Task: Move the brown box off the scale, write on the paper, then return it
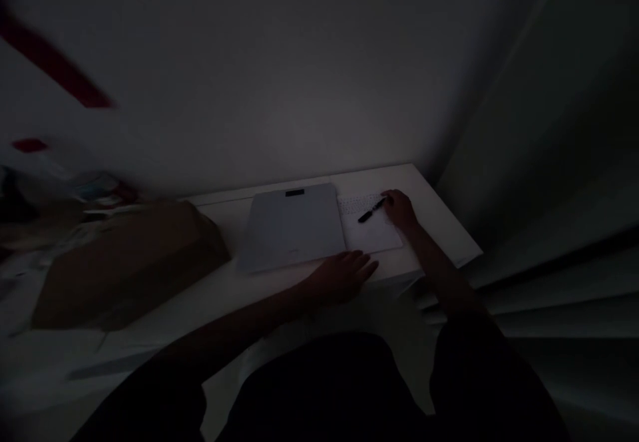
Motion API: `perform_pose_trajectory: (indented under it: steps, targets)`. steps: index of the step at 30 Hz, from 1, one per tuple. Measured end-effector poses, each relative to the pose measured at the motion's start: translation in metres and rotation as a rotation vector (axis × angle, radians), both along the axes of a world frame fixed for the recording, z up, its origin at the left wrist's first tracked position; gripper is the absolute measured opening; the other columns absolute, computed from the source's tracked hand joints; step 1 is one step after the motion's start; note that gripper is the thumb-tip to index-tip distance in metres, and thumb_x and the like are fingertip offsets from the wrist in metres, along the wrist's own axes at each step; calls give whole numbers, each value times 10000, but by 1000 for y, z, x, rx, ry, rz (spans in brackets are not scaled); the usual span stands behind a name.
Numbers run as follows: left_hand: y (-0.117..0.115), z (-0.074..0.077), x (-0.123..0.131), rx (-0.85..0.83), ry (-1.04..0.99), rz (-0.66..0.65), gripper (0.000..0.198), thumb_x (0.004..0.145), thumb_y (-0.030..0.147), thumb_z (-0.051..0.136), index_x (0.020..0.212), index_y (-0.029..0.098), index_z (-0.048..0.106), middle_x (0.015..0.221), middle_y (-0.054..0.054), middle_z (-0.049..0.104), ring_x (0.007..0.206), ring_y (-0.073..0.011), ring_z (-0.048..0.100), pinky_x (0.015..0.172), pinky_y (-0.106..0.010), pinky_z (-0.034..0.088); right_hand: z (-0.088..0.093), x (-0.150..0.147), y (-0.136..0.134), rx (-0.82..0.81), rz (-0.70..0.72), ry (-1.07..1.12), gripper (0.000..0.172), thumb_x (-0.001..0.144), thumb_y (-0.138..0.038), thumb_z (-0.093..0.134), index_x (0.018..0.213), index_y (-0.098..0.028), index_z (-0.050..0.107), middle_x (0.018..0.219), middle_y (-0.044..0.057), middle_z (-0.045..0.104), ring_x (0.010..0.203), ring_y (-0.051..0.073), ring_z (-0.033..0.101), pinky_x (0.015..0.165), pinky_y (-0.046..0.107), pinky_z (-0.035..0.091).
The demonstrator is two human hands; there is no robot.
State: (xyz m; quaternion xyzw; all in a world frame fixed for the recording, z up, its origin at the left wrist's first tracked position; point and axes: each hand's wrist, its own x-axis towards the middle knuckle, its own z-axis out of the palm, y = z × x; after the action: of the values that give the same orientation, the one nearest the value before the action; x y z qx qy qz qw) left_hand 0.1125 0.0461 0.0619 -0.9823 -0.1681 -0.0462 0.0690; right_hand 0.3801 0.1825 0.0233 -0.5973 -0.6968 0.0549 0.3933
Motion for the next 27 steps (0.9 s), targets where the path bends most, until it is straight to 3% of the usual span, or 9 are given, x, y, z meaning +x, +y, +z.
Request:
perform_pose_trajectory:
  steps: [5,9,14,18,20,23,27]
  targets:
    - [-23,0,-81,85,-140,170,470,989,244,415,1442,118,416,1412,-141,519,1303,-267,469,1005,-387,430,6,-2,-1,69,-11,47,296,798,-193,459,964,-149,700,1016,132,672,962,250,630,910,414,489]
    - [-42,4,-149,229,-397,412,475,931,123,445,1405,157,424,1309,-123,591,1201,-272,534,983,-404,462,23,-31,-8,98,46,107,292,815,-257,452,937,-158,698,988,123,671,918,241,629,866,405,492]
    - [-70,14,-214,299,-546,810,794,929,104,471,1580,410,135,1236,-64,599,1123,-259,575,946,-453,507,47,-120,-27,-118,275,397,363,846,-446,485,965,-167,683,1000,112,680,922,235,645,849,397,509]
    - [-87,18,-264,471,-667,1008,805,924,155,520,1545,527,168,1200,-21,593,1102,-264,586,942,-500,514,58,-205,-43,-199,504,516,395,884,-511,492,1062,-202,661,1108,97,665,1052,219,630,903,367,502]
    - [-92,17,-290,562,-754,1105,727,917,176,540,1520,494,286,1208,-35,592,1134,-296,571,968,-544,489,58,-243,-49,-245,616,538,430,889,-531,478,1125,-209,636,1181,101,640,1123,217,609,942,362,493]
    - [-92,12,-322,611,-955,1207,575,921,205,537,1449,408,438,1234,-40,590,1144,-285,571,989,-520,481,55,-292,-57,-332,720,585,484,891,-570,443,1211,-233,581,1279,100,596,1220,211,563,1035,363,451]
    - [-76,0,-348,375,-1548,1150,477,871,252,516,1346,221,559,1353,-104,539,1277,-282,507,1050,-456,444,51,-345,-62,-368,764,592,719,862,-657,404,1381,-162,464,1464,156,439,1377,237,433,1145,375,351]
